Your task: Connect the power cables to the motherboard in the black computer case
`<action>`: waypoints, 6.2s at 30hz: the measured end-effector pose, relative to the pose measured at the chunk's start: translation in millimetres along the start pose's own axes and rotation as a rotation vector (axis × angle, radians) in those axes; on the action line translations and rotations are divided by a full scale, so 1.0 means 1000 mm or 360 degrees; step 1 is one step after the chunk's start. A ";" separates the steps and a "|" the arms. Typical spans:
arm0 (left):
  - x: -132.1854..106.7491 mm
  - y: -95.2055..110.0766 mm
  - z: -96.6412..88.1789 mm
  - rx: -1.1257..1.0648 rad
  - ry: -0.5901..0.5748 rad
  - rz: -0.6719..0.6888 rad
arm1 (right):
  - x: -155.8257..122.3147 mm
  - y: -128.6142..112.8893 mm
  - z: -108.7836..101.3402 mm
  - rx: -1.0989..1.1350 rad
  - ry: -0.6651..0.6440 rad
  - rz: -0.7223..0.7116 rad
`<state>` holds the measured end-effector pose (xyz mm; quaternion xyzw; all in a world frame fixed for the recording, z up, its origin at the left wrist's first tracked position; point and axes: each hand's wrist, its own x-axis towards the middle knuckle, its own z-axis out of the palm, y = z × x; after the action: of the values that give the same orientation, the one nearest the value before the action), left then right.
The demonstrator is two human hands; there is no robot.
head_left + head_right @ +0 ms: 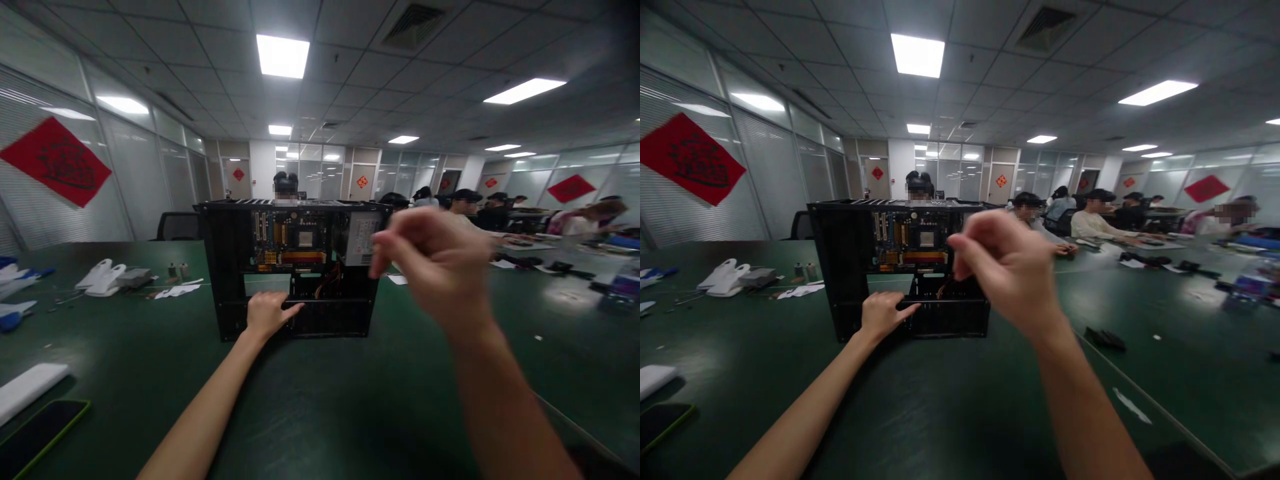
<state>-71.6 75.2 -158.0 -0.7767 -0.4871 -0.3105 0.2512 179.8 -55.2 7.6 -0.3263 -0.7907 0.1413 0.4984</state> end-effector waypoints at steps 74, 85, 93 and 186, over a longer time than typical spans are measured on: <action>0.087 0.032 -0.143 -0.0722 -0.0107 0.0220 | 0.050 0.039 0.042 0.0552 -0.0337 0.0081; 0.087 0.035 -0.133 -0.0555 -0.0076 0.0177 | 0.047 0.033 0.058 0.0301 -0.0306 0.0062; 0.087 0.034 -0.127 -0.0406 -0.0113 0.0156 | 0.039 0.031 0.061 0.0046 -0.0360 0.0048; 0.092 0.021 -0.132 -0.0602 -0.0112 0.0600 | 0.042 0.061 0.040 0.0479 -0.0608 0.0011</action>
<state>-53.5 30.6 -3.5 -0.8971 -0.2757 -0.3166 0.1379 155.7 21.9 -15.5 -0.2183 -0.8396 0.3182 0.3823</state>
